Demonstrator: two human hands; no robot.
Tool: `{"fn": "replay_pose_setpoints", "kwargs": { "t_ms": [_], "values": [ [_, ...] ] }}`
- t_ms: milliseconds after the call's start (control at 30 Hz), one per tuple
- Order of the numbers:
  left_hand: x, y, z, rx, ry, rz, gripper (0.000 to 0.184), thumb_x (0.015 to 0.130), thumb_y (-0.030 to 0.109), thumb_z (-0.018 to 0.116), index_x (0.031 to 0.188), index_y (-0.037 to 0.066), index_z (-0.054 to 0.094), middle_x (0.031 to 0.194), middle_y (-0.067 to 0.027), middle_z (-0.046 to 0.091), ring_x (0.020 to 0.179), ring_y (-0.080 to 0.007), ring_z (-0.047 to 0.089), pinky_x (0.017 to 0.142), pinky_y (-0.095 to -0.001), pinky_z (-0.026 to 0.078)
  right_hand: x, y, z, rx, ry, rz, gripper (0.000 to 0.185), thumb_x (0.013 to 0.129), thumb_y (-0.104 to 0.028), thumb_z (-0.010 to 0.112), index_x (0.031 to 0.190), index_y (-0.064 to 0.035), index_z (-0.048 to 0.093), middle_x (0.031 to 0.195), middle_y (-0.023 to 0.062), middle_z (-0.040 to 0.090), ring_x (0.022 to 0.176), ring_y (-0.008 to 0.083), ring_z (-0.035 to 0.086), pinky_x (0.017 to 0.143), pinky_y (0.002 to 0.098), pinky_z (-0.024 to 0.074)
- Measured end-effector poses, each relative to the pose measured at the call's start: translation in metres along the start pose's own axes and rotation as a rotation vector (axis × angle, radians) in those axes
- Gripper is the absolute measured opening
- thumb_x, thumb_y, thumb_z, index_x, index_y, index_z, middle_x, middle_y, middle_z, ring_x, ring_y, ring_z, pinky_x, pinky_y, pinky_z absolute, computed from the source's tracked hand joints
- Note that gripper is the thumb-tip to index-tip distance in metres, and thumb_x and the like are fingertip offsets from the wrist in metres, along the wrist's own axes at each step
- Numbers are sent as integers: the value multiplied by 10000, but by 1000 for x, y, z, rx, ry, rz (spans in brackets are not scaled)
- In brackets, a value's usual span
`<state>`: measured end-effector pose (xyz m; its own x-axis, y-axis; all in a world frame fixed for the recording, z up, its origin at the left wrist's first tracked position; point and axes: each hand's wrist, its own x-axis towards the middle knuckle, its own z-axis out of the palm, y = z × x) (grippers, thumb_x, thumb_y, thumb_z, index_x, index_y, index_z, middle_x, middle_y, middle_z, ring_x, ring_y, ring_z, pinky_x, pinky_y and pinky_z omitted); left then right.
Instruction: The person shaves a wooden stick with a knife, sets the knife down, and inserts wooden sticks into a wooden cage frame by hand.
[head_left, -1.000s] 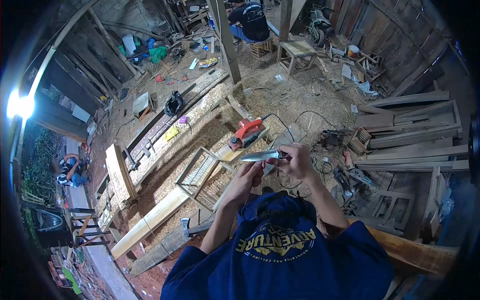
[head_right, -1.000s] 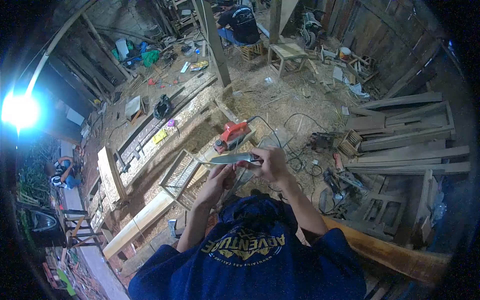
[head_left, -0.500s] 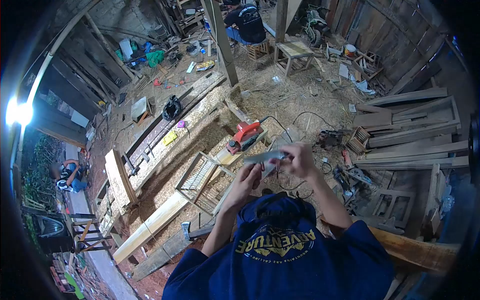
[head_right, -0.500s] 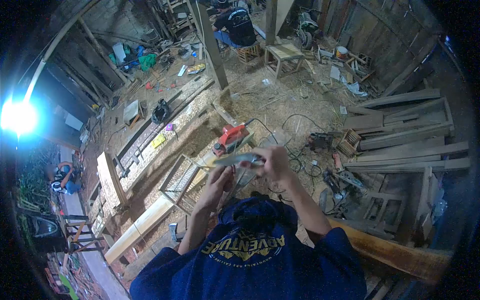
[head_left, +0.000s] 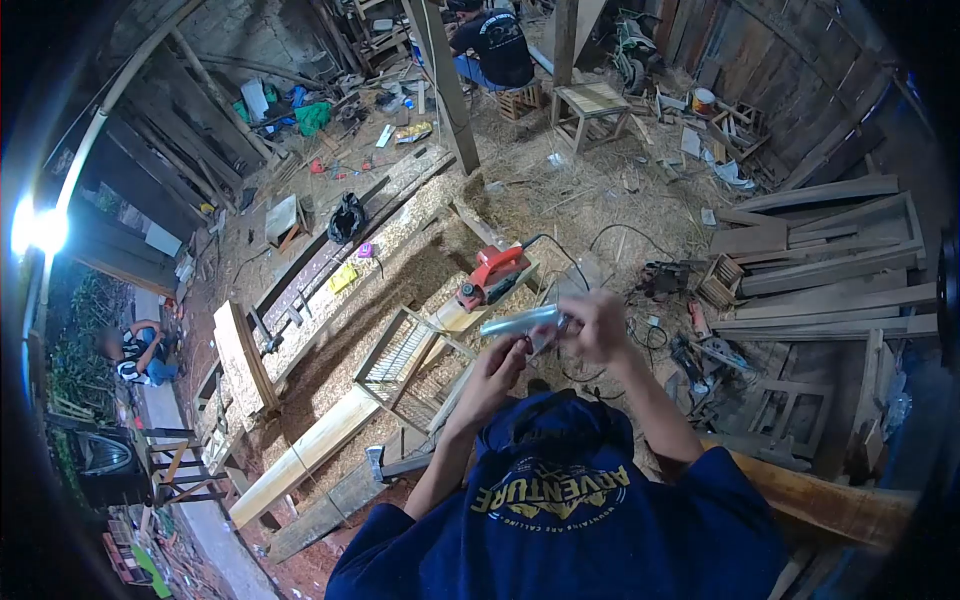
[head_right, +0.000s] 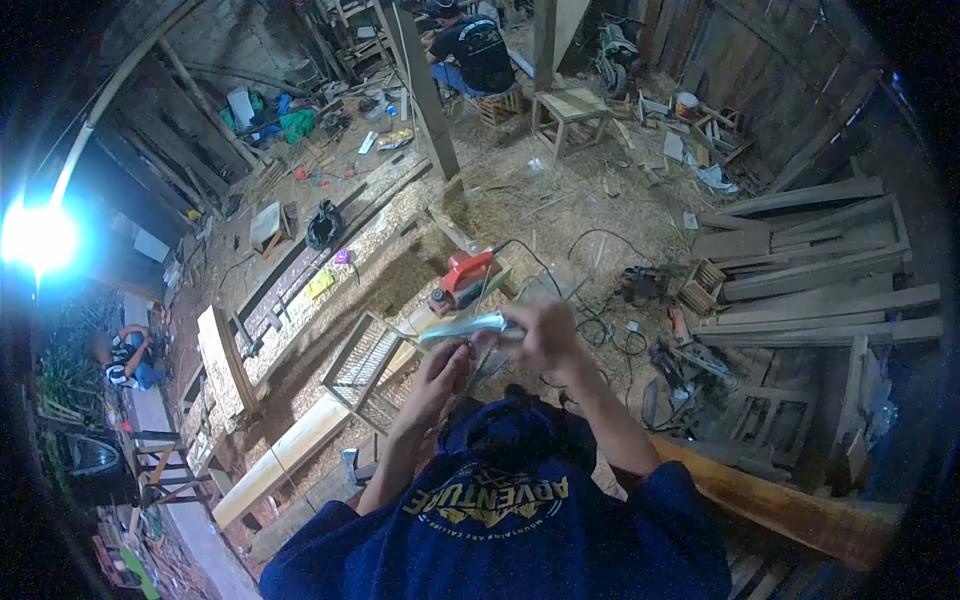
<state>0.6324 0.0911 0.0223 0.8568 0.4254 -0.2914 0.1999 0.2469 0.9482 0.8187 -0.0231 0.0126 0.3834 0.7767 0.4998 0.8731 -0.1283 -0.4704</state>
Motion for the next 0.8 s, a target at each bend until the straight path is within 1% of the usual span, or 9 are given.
{"fn": "replay_pose_setpoints", "kwargs": {
  "t_ms": [100, 200, 233, 333, 467, 500, 633, 733, 800],
  "values": [
    [2, -1, -8, -21, -44, 22, 244, 1040, 299, 511, 1047, 64, 578, 792, 64, 436, 688, -44, 376, 574, -221, 306, 9, 17, -8, -45, 43, 176, 563, 755, -632, 726, 714, -75, 652, 561, 58, 560, 526, 246, 587, 530, 397, 423],
    [1, -6, -7, 38, -18, -25, 245, 1044, 290, 499, 1034, 56, 568, 802, 57, 456, 703, -41, 383, 586, -216, 314, 6, -7, -11, -12, 17, -99, 557, 802, -670, 660, 688, -125, 633, 535, 57, 550, 479, 230, 565, 474, 372, 423],
    [1, -14, -5, 36, 25, -12, 247, 1047, 275, 488, 1019, 41, 564, 805, 48, 469, 719, -45, 392, 605, -222, 331, 4, -9, -4, 23, 82, -193, 537, 790, -652, 679, 701, -124, 647, 556, 62, 563, 496, 233, 578, 464, 369, 419],
    [6, -4, -6, 106, -45, 83, 261, 1050, 270, 479, 1027, 28, 574, 798, 46, 467, 723, -54, 397, 614, -232, 344, 9, 4, -18, 108, -29, 323, 553, 783, -628, 704, 668, -95, 613, 560, 37, 564, 522, 203, 581, 502, 376, 405],
    [8, -6, -6, 116, -49, 35, 253, 1047, 272, 488, 1036, 37, 580, 795, 48, 465, 727, -57, 403, 620, -225, 344, 11, -2, -20, 37, 78, 74, 581, 803, -638, 686, 666, -80, 599, 509, 33, 528, 475, 222, 567, 494, 381, 410],
    [10, -9, -5, 99, -42, 20, 255, 1047, 280, 489, 1051, 45, 587, 791, 49, 463, 711, -52, 399, 612, -219, 339, 11, -11, -17, 21, 77, -58, 580, 800, -635, 690, 678, -74, 605, 492, 32, 515, 466, 256, 565, 503, 386, 428],
    [17, -4, -2, -15, -39, 21, 267, 1053, 297, 469, 1079, 58, 584, 781, 61, 459, 687, -36, 398, 600, -216, 336, 6, -7, -7, 68, 77, 176, 535, 818, -583, 703, 688, -73, 611, 500, 57, 524, 478, 268, 585, 490, 376, 432],
    [19, 3, 1, -9, -18, 57, 265, 1054, 286, 466, 1078, 48, 582, 795, 54, 499, 689, -32, 405, 610, -210, 339, 4, -8, -8, 119, 44, 277, 505, 832, -549, 710, 698, -70, 622, 493, 58, 513, 449, 246, 572, 467, 361, 418],
    [18, 6, 2, -102, -29, 44, 263, 1055, 273, 466, 1088, 40, 582, 818, 38, 540, 691, -32, 414, 619, -207, 345, 2, -9, -7, 128, 31, 274, 486, 833, -536, 716, 712, -72, 639, 484, 40, 500, 421, 219, 546, 458, 346, 410]
  ]
}}
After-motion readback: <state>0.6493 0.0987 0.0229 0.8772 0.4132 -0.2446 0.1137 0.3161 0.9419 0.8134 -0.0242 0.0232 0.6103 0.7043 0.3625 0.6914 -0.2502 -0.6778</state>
